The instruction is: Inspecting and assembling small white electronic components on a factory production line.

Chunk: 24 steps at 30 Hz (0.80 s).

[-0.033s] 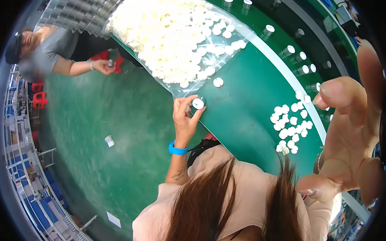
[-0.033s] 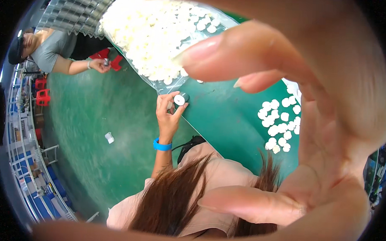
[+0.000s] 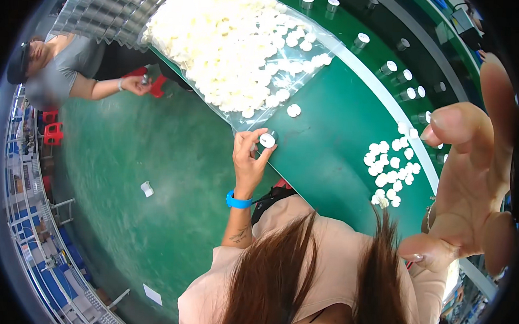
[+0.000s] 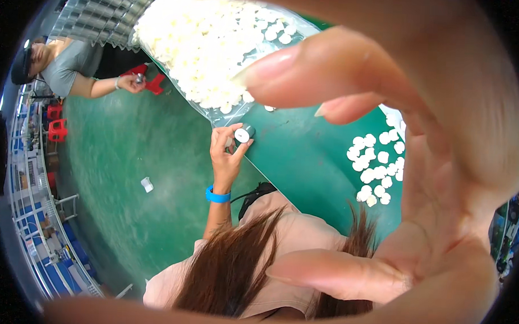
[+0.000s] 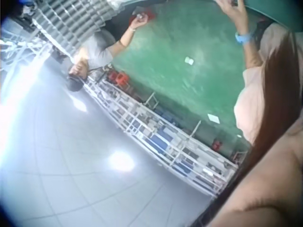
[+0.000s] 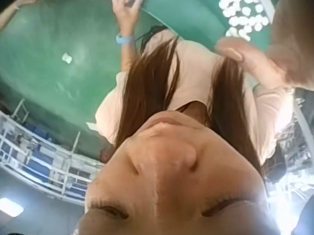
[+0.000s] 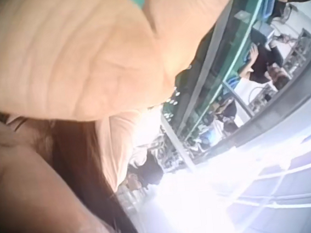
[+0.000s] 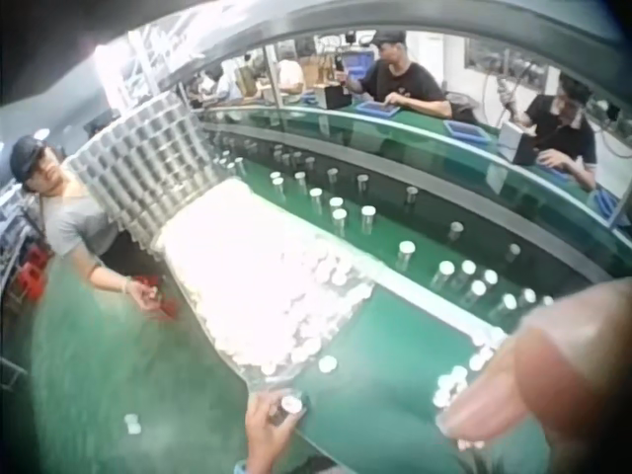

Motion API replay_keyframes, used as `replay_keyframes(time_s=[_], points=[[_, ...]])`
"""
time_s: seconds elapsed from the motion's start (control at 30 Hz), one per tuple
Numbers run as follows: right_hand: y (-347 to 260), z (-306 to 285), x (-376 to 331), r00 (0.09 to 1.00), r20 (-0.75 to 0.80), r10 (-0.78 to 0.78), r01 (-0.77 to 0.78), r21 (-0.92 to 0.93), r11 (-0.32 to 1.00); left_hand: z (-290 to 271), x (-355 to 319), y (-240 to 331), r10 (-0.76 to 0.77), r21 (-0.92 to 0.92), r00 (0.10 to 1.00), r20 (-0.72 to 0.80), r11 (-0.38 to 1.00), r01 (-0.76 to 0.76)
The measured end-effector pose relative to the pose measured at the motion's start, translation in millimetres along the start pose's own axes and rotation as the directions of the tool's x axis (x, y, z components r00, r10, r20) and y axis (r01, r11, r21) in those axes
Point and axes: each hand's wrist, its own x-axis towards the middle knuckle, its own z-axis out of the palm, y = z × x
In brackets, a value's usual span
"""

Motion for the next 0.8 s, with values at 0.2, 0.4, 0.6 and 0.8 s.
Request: replay_keyframes(time_s=[0.2, 0.4, 0.6, 0.8], points=[[0.0, 5.1, -1.9, 0.995, -0.096, -0.024, 0.027, 0.031, 0.999, -4.1, -2.1, 0.6, 0.017, -0.003, 0.999, 0.043, 1.000, -0.017], [-23.1, -10.2, -22.0, 0.973, -0.229, -0.019, 0.017, -0.011, 1.000, 7.9, 10.3, 46.1, 0.125, -0.016, 0.991, 0.051, 0.992, -0.124], [16.9, 8.3, -63.8, 0.967, -0.211, 0.144, -0.110, 0.168, 0.980, 30.8, 18.9, 84.8, 0.309, -0.160, 0.940, 0.143, 0.945, -0.286], [48.0, 39.1, -182.6, 0.755, -0.299, 0.584, -0.534, 0.237, 0.812, 77.9, 3.4, 91.2, 0.196, -0.557, 0.883, 0.427, 0.826, 0.087]])
